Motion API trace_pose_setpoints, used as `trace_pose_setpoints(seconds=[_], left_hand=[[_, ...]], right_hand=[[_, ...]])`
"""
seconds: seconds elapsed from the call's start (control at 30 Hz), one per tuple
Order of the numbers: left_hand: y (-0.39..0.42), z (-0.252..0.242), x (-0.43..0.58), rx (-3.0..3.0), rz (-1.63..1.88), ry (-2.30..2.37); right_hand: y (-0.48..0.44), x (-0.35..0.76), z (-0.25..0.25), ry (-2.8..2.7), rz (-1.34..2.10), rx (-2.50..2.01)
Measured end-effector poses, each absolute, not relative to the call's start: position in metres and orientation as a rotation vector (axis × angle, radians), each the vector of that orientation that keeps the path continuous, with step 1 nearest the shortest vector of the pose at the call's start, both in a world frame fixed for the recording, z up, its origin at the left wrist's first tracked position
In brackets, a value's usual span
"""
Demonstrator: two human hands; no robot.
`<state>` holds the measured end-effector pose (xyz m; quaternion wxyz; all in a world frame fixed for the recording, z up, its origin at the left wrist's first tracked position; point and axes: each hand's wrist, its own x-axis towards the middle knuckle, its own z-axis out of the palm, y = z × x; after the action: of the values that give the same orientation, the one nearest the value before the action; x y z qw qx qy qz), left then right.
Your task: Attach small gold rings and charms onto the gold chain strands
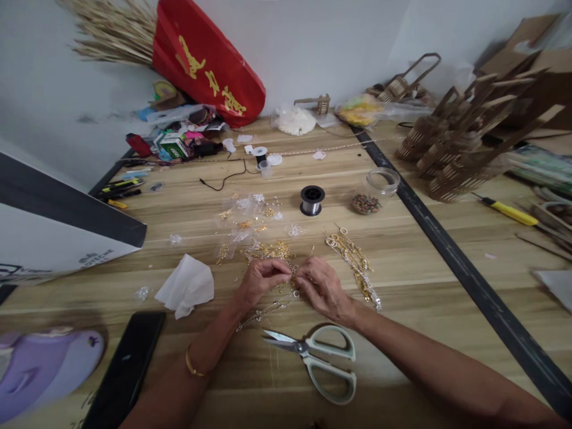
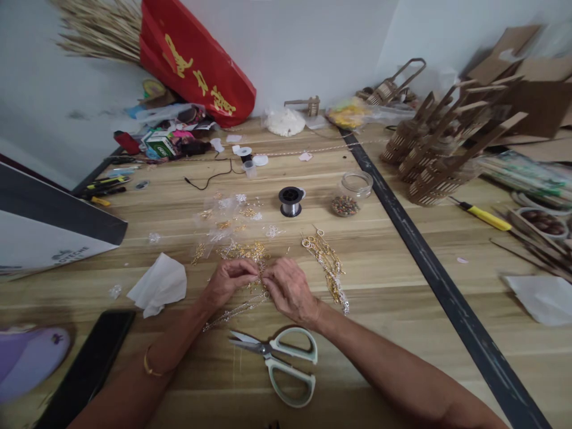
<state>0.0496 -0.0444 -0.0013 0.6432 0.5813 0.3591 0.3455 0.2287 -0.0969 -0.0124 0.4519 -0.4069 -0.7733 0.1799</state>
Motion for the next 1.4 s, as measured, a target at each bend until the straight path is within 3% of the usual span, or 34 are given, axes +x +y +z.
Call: trace_pose_setpoints(seconds=[1.4], left_hand=[[-0.0444, -0.0035, 0.0490, 1.339, 0.809, 0.803]], right_hand=[[-0.0961, 0.2286, -0.0153, -1.918, 0.440, -1.018]])
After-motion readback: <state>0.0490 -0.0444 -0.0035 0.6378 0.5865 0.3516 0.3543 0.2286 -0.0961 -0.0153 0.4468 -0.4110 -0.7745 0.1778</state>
